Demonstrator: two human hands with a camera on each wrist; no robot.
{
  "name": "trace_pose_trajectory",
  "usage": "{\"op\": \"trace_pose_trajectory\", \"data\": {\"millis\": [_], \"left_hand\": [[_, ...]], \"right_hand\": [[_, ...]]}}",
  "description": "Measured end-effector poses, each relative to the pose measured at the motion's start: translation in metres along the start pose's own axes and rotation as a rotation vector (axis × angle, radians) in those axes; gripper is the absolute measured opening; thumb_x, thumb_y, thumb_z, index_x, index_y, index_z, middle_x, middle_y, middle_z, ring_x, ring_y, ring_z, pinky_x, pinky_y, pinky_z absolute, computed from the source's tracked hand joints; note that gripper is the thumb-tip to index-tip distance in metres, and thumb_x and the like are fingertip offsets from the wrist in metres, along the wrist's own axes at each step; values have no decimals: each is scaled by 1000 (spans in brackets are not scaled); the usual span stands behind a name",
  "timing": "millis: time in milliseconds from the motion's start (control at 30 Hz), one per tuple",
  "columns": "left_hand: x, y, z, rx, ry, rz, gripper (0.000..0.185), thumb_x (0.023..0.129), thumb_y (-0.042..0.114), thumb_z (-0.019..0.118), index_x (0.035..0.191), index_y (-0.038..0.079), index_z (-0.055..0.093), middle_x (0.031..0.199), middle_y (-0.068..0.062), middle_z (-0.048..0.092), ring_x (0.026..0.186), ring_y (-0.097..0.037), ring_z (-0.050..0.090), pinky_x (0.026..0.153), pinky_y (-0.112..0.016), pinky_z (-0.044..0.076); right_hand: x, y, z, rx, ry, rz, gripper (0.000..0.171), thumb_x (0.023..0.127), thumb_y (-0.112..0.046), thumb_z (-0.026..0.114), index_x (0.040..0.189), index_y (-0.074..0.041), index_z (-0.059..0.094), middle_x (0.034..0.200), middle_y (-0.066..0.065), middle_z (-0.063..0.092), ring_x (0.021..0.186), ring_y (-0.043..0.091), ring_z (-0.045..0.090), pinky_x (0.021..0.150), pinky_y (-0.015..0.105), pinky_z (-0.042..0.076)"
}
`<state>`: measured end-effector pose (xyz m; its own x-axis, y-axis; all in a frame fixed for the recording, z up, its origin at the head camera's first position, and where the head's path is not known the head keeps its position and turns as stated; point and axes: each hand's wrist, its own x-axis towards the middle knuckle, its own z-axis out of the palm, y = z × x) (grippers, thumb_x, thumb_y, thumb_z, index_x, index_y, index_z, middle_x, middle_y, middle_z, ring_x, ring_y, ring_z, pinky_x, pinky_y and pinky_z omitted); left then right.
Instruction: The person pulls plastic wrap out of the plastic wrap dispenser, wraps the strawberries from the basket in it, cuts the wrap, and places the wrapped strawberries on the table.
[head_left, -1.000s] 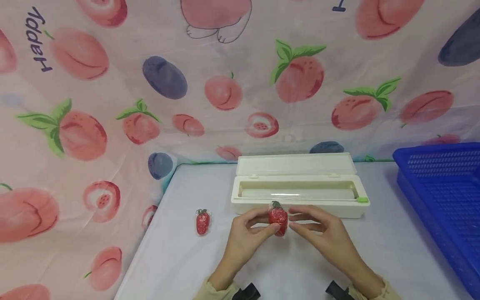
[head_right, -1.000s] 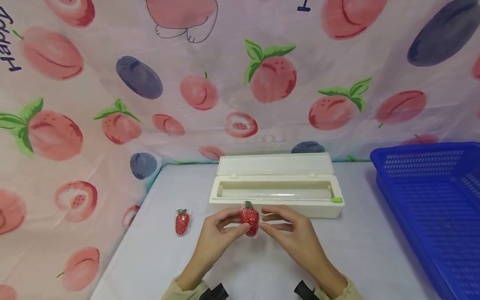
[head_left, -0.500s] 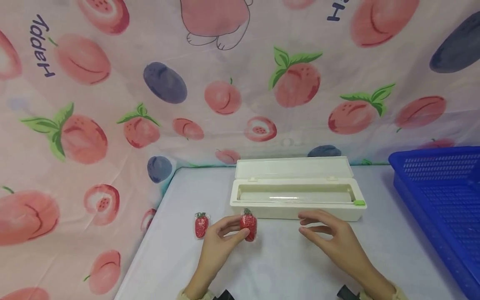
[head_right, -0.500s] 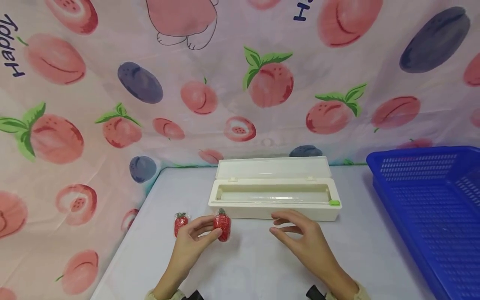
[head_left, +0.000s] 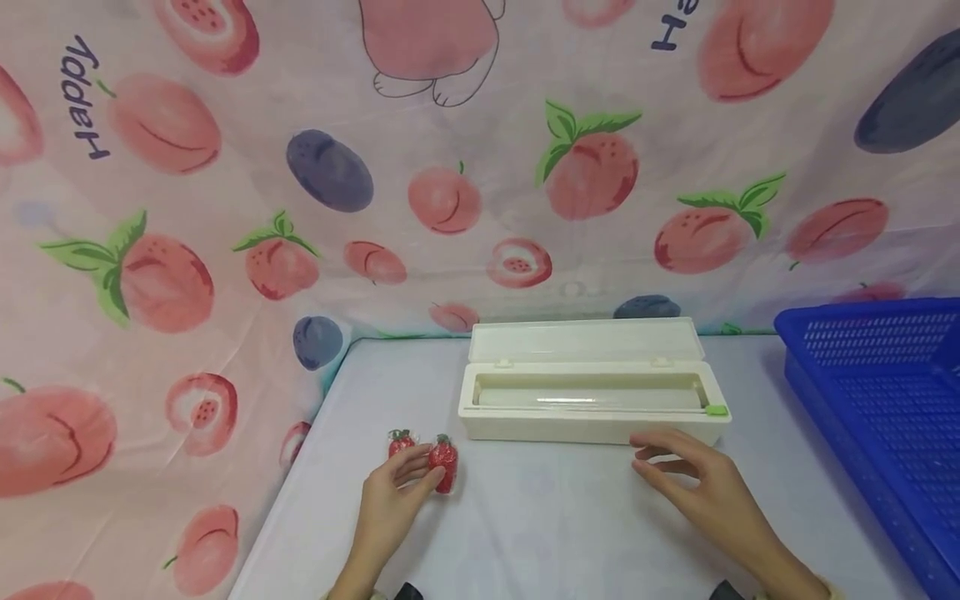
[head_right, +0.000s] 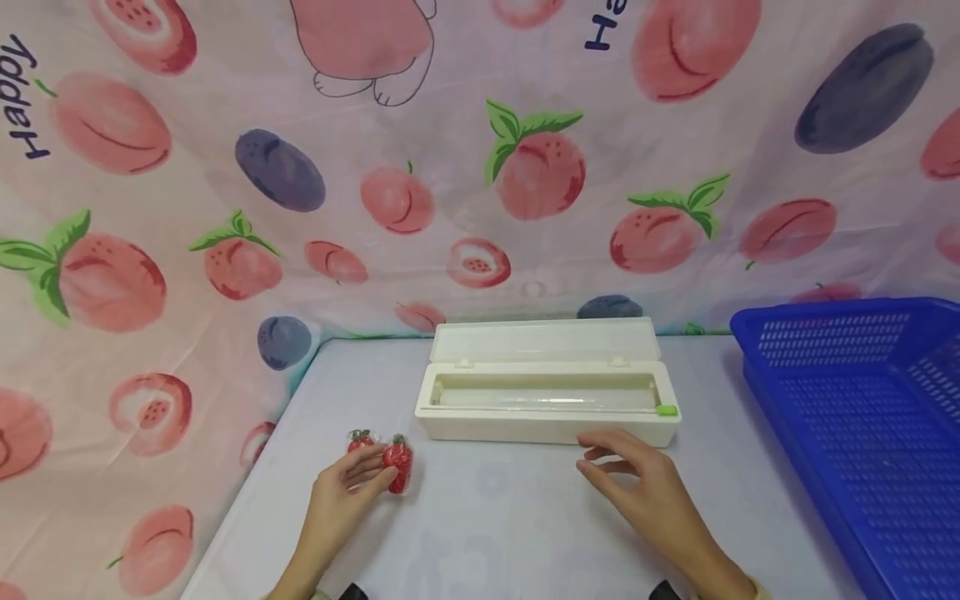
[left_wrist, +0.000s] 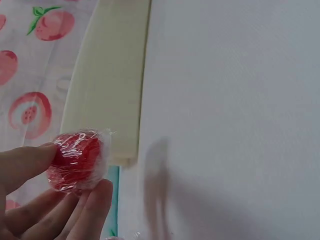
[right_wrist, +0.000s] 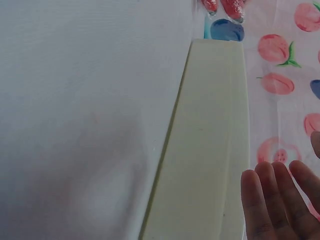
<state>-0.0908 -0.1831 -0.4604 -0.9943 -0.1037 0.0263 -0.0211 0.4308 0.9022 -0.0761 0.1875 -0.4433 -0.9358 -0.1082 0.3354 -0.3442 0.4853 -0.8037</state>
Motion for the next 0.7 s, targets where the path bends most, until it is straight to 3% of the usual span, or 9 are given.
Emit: {"op": "trace_pose_trajectory", "data": {"millis": [267,467,700], "left_hand": [[1,-15,-2,175,-24,23,35,86,16,78,116,2,67,109,-14,73,92,-22,73,74,-23,59],[-2,-19,-1,299,-25,-13,32,88,18,76,116,4,68,108,-12,73,85,-17,72,65,-19,57],[-8,-11,-3,535,29,-8,32,86,27,78,112,10,72,87,0,74,72,-10,67,59,-29,52]], "right_hand": [[-5,8,-2,-15,4,-21,30,88,-3,73,116,-11,70,106,0,70,93,1,66,74,19,57],[-11,13,0,-20,3,-28,29,87,-1,73,115,-8,70,103,1,70,92,2,66,74,19,57],[-17,17,0,-40,8,-31,29,87,-3,74,115,-9,70,105,0,69,91,6,66,74,20,57]]}}
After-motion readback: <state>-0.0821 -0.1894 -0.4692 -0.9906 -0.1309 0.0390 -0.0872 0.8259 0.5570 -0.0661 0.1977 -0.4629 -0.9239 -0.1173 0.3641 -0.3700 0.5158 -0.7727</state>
